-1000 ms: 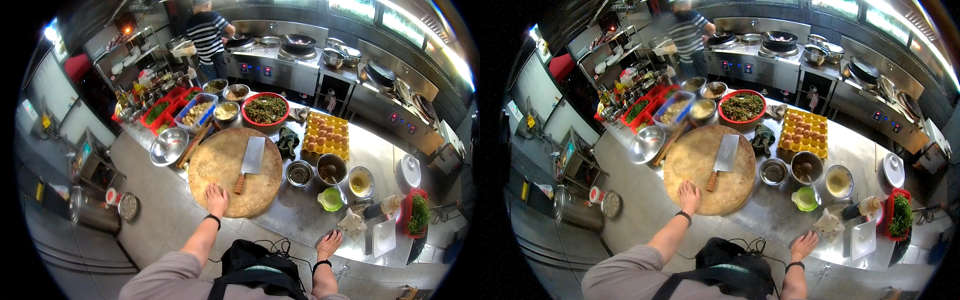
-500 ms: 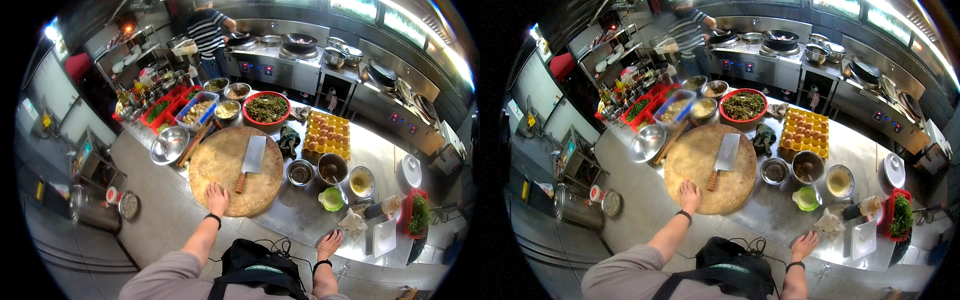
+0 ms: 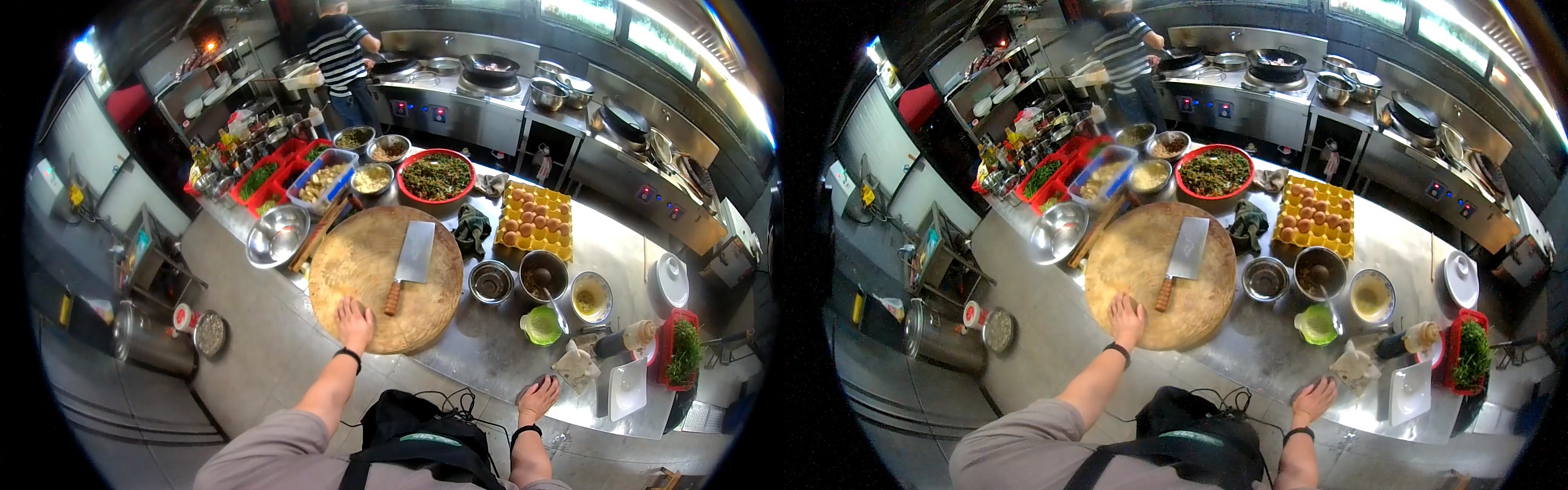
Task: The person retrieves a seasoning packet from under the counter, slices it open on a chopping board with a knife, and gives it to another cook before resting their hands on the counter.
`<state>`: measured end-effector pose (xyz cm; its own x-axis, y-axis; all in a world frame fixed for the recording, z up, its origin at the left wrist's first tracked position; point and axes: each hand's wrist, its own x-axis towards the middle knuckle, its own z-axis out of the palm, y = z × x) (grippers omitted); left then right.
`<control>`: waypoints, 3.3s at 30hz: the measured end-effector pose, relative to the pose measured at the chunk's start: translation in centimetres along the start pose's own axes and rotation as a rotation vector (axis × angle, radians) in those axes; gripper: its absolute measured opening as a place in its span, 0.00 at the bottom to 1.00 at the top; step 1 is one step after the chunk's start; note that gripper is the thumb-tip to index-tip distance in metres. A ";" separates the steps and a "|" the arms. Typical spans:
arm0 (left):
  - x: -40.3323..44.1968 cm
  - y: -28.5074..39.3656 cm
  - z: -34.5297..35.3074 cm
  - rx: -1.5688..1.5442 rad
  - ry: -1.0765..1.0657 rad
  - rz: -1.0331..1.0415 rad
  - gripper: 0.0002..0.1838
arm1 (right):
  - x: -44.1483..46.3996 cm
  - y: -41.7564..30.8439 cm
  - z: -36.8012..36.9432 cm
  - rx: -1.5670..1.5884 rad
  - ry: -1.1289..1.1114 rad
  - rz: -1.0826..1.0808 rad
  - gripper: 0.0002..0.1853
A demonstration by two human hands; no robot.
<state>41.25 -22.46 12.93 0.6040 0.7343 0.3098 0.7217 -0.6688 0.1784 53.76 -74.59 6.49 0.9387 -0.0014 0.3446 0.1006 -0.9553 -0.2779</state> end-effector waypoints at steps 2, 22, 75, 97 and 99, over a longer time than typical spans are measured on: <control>-0.1 0.0 -0.1 0.000 0.004 0.006 0.28 | 0.0 0.0 0.0 -0.009 -0.002 0.004 0.25; 0.0 -0.2 0.0 -0.017 0.005 0.014 0.29 | 0.1 -0.1 -0.1 -0.006 -0.024 0.027 0.25; 0.0 0.1 -0.3 -0.013 -0.003 0.000 0.28 | 0.0 0.0 -0.1 -0.005 -0.020 0.023 0.25; 0.0 0.3 -0.8 0.006 -0.013 0.002 0.29 | -0.1 0.1 0.2 0.000 -0.003 0.026 0.25; 0.0 0.5 -1.2 -0.004 -0.021 -0.004 0.28 | -0.2 0.1 0.3 0.001 -0.004 0.025 0.25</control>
<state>41.21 -22.98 14.18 0.6079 0.7395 0.2892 0.7229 -0.6661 0.1836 53.71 -74.65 6.13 0.9423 -0.0241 0.3339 0.0775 -0.9546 -0.2876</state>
